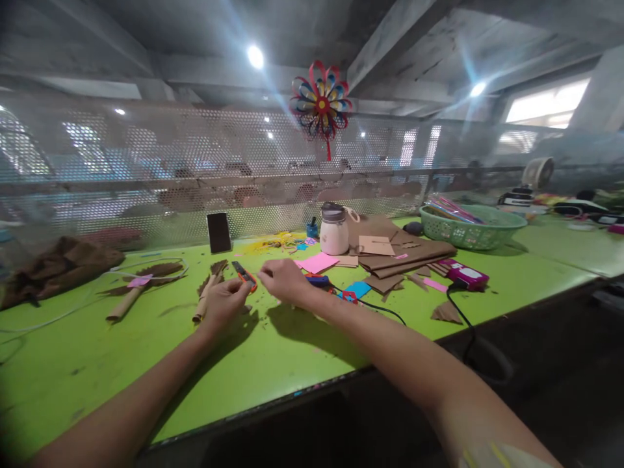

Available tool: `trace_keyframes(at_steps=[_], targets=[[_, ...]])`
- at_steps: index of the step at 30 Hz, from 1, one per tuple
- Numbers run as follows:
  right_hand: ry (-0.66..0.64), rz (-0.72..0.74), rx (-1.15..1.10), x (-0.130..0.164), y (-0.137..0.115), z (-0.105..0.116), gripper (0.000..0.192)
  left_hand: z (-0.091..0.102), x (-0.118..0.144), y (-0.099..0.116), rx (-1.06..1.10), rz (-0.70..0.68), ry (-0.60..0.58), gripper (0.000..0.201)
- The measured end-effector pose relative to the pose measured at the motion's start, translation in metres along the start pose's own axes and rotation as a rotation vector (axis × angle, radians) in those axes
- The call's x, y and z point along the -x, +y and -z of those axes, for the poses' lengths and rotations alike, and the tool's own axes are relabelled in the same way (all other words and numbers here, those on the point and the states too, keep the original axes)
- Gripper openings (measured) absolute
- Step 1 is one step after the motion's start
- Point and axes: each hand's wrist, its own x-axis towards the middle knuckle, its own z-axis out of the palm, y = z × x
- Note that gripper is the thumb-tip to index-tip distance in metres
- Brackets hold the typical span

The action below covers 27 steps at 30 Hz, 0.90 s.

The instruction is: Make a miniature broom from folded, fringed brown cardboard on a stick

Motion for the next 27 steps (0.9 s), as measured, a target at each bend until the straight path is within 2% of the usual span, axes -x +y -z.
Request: trace_keyframes(at_steps=[3, 5, 8, 13, 17, 22, 27], targets=[[-0.042, -0.067, 0.164, -0.029, 0.018, 0.024, 0.025, -0.003, 0.001, 0.001, -0.048, 0.024, 0.041, 0.036], [-0.093, -0.137, 0.238, -0.045, 0.037, 0.037, 0.027, -0.004, 0.002, 0.001, -0.08, -0.003, 0.004, 0.038], [-0.243, -0.258, 0.334, -0.06, 0.069, 0.045, 0.026, -0.006, 0.003, -0.001, -0.141, -0.04, -0.052, 0.039], [-0.543, -0.337, 0.415, -0.066, 0.104, 0.031, 0.033, -0.008, 0.006, -0.006, -0.213, -0.074, -0.145, 0.04], [-0.707, -0.264, 0.432, -0.073, 0.115, 0.012, 0.03, -0.009, 0.009, -0.007, -0.236, -0.084, -0.202, 0.04], [-0.729, -0.135, 0.422, -0.079, 0.127, -0.006, 0.044, -0.009, 0.008, -0.01, -0.258, -0.06, -0.227, 0.04], [-0.654, -0.091, 0.436, -0.072, 0.138, -0.014, 0.029, -0.01, 0.008, -0.009, -0.238, -0.032, -0.247, 0.041]])
